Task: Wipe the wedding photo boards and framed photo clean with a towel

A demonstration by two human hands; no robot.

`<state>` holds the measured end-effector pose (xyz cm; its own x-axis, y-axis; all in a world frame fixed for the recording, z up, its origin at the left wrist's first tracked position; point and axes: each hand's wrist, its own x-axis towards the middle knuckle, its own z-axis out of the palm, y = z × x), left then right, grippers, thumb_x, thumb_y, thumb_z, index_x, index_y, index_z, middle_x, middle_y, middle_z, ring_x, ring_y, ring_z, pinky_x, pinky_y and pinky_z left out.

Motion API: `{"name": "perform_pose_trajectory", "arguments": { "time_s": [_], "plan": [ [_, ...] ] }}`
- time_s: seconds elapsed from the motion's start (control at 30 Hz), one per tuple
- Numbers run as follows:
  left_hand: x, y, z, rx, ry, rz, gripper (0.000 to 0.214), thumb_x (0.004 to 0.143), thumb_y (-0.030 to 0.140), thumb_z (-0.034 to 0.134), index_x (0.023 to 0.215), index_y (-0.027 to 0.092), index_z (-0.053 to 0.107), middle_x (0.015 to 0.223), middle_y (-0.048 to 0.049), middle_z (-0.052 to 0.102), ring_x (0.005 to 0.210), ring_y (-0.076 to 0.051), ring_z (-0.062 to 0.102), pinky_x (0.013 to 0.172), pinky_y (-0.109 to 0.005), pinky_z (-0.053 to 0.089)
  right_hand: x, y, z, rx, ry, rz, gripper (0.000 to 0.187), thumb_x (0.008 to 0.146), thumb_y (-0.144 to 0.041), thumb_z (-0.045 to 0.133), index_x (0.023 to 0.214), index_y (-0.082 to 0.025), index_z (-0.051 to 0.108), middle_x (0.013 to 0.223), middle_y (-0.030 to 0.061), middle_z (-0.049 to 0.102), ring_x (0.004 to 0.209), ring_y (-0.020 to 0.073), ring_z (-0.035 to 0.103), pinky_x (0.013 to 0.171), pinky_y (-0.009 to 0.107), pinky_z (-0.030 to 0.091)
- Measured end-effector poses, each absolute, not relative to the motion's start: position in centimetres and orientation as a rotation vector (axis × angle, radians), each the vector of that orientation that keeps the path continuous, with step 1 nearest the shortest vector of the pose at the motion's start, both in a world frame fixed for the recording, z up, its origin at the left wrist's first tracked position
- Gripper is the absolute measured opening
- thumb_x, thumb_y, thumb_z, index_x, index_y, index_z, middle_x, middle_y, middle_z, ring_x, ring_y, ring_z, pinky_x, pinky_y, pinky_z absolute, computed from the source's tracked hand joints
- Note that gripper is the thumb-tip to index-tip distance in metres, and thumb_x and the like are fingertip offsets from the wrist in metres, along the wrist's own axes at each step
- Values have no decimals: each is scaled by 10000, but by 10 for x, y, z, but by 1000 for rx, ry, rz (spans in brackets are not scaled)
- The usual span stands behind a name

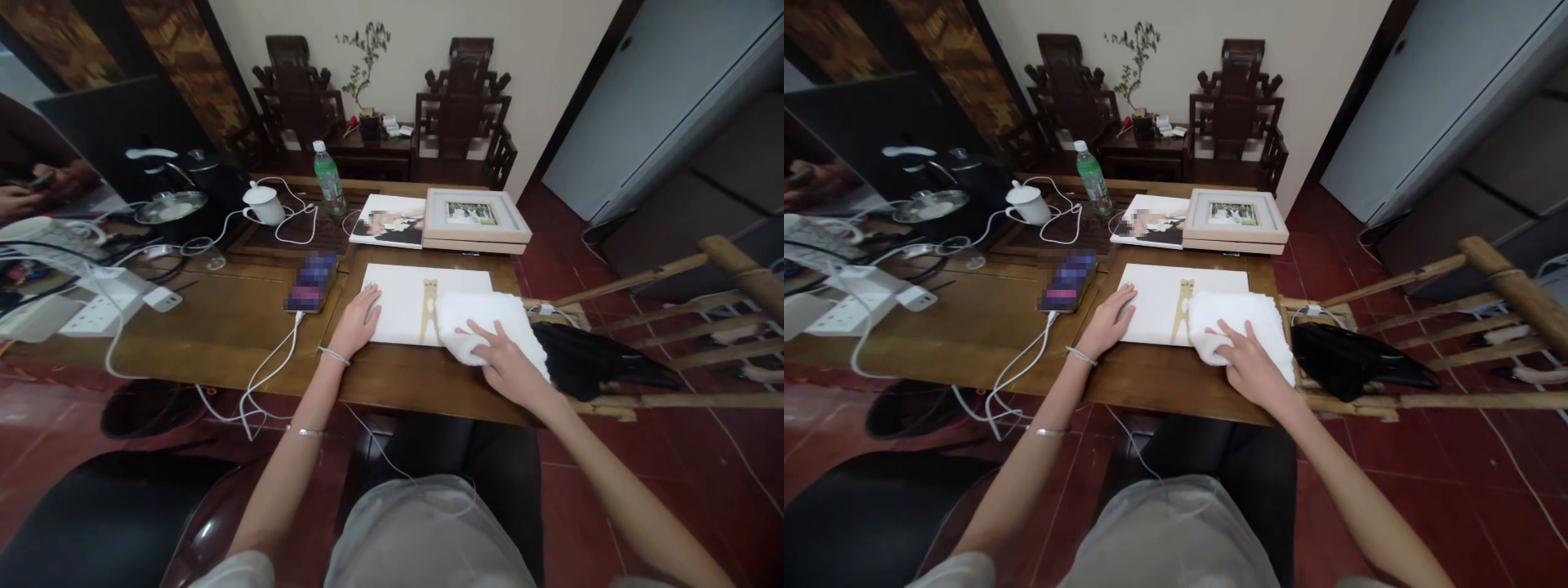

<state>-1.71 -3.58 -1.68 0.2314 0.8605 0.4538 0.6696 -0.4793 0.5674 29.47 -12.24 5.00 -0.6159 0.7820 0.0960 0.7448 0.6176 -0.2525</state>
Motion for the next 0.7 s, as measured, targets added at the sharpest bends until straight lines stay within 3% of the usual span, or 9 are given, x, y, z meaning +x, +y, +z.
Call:
{"name": "perform_pose_trajectory", "arguments": {
  "time_s": [0.2,0.4,0.57,0.7],
  "plan": [
    [-18,-36,-17,2238,1440,1084,352,921,269,442,1214,127,577,1371,-154,539,1330,-264,449,1129,-490,346,288,-70,43,-1361,-2615,191,422,677,28,393,982,-123,644,1435,183,455,1394,331,300,1094,665,202],
    [-18,-36,-16,2242,1443,1076,349,922,263,448,1212,120,580,1367,-157,541,1330,-266,447,1131,-474,349,280,-27,44,-1445,-2624,113,488,715,22,379,1137,-87,598,1454,188,429,1414,329,251,1093,660,192],
    [-18,-36,-16,2255,1445,1065,362,920,249,443,1218,93,575,1367,-179,536,1330,-271,448,1128,-473,352,274,-44,45,-1491,-2649,103,466,705,36,375,1091,-71,612,1465,208,403,1409,355,250,1079,665,224],
    [-17,-35,-16,2262,1444,1065,359,914,241,443,1213,97,580,1359,-173,545,1324,-270,455,1127,-472,355,275,-89,45,-1390,-2681,90,427,701,47,363,984,-112,642,1466,160,420,1412,355,242,1084,676,216]
  ]
}}
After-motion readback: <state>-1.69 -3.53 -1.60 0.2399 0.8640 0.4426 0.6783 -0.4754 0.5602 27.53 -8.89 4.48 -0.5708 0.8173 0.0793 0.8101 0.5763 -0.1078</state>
